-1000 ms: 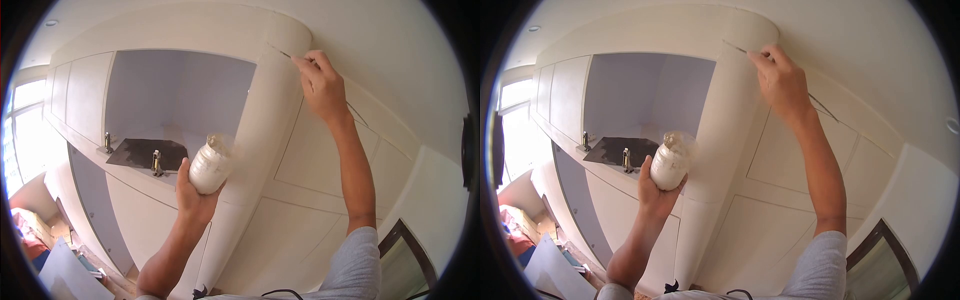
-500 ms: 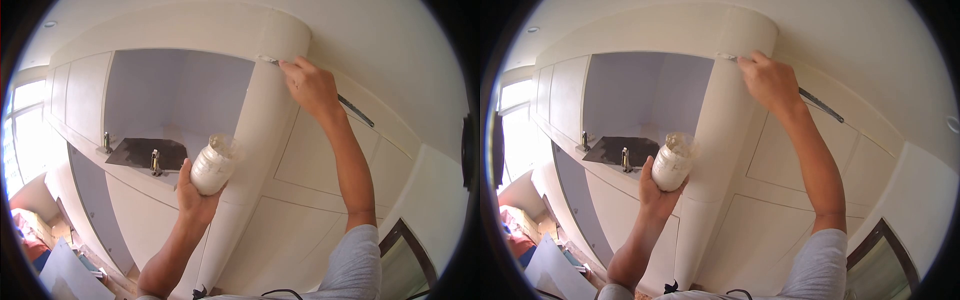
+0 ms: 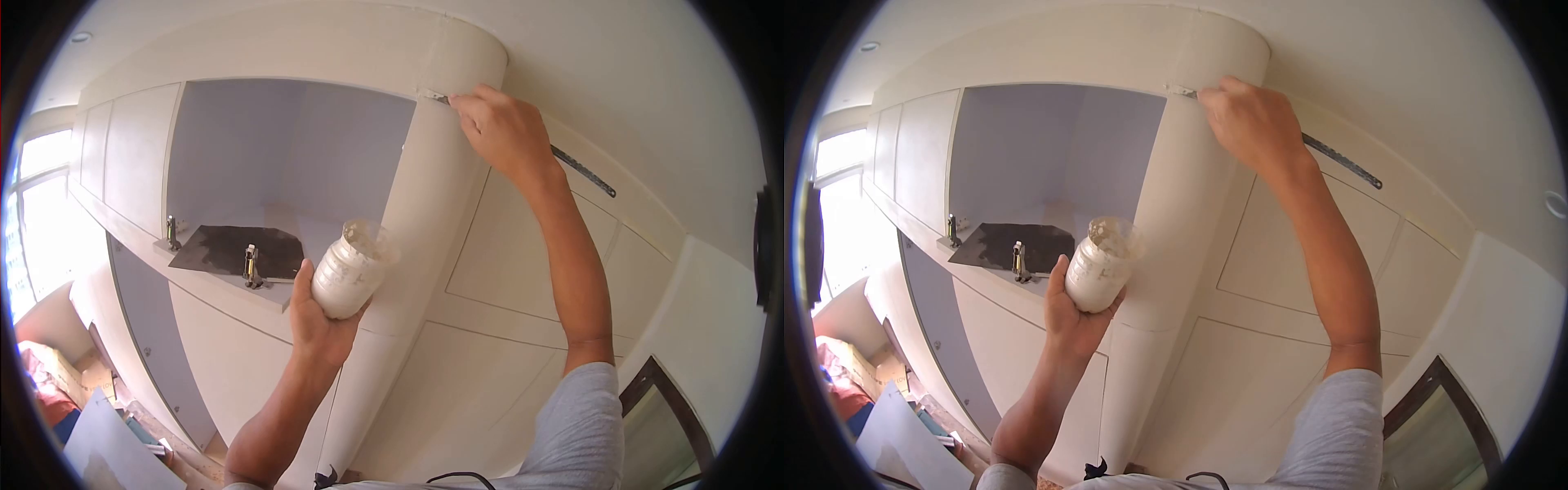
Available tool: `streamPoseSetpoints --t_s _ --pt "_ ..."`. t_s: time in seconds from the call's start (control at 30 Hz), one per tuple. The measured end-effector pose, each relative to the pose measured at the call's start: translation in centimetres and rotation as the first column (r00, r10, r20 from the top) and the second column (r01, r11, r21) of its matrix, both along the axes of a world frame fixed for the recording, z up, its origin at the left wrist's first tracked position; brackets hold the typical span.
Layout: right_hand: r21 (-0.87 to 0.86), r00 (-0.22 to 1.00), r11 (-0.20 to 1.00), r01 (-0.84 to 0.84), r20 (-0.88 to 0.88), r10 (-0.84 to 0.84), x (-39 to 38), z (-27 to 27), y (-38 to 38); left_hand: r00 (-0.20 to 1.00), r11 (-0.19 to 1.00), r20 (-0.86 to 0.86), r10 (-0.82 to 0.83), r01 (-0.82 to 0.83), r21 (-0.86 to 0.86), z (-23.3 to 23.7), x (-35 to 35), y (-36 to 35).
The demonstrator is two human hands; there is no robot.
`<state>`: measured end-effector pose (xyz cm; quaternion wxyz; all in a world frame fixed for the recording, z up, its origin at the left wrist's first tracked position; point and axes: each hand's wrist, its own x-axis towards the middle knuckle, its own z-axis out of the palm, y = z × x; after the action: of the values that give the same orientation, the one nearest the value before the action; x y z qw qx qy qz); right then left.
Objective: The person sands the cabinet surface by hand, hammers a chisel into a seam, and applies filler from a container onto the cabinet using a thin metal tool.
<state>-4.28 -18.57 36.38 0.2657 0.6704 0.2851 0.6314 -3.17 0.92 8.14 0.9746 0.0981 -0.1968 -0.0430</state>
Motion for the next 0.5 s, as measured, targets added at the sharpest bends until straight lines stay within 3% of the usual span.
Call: streamPoseSetpoints --t_s 0.13,0.2,0.3,0.33,0.4,0.5 --pt "-0.009 1.0 1.0 -0.02 0.014 0.02 -0.7 -0.4 -0.2 1.0 1.0 -0.02 -0.009 0.008 -0.027 0.0 0.3 0.2" --pt "0.005 0.986 0.987 -0.162 0.033 0.162 -0.4 -0.5 -0.2 1.0 1.0 -0.021 -0.012 0.011 -0.021 0.2 0.1 0.2" --pt "0.024 0.977 0.977 -0.211 0.043 0.21 0.9 0.4 -0.2 1.0 1.0 -0.013 -0.024 0.024 -0.018 0.1 0.4 0.2" --pt "0.025 0.977 0.977 -0.211 0.043 0.209 1.2 0.5 -0.2 1.0 1.0 -0.013 -0.024 0.024 -0.018 0.2 0.3 0.2" --pt "0.01 0.995 0.999 -0.052 0.085 0.051 1.9 0.4 -0.2 0.999 0.999 0.007 -0.044 0.044 -0.02 0.2 0.3 0.1" --pt "-0.014 0.995 1.0 -0.018 0.094 0.019 1.5 -0.3 -0.9 0.998 0.998 0.007 -0.057 0.057 -0.023 -0.1 0.6 0.1"
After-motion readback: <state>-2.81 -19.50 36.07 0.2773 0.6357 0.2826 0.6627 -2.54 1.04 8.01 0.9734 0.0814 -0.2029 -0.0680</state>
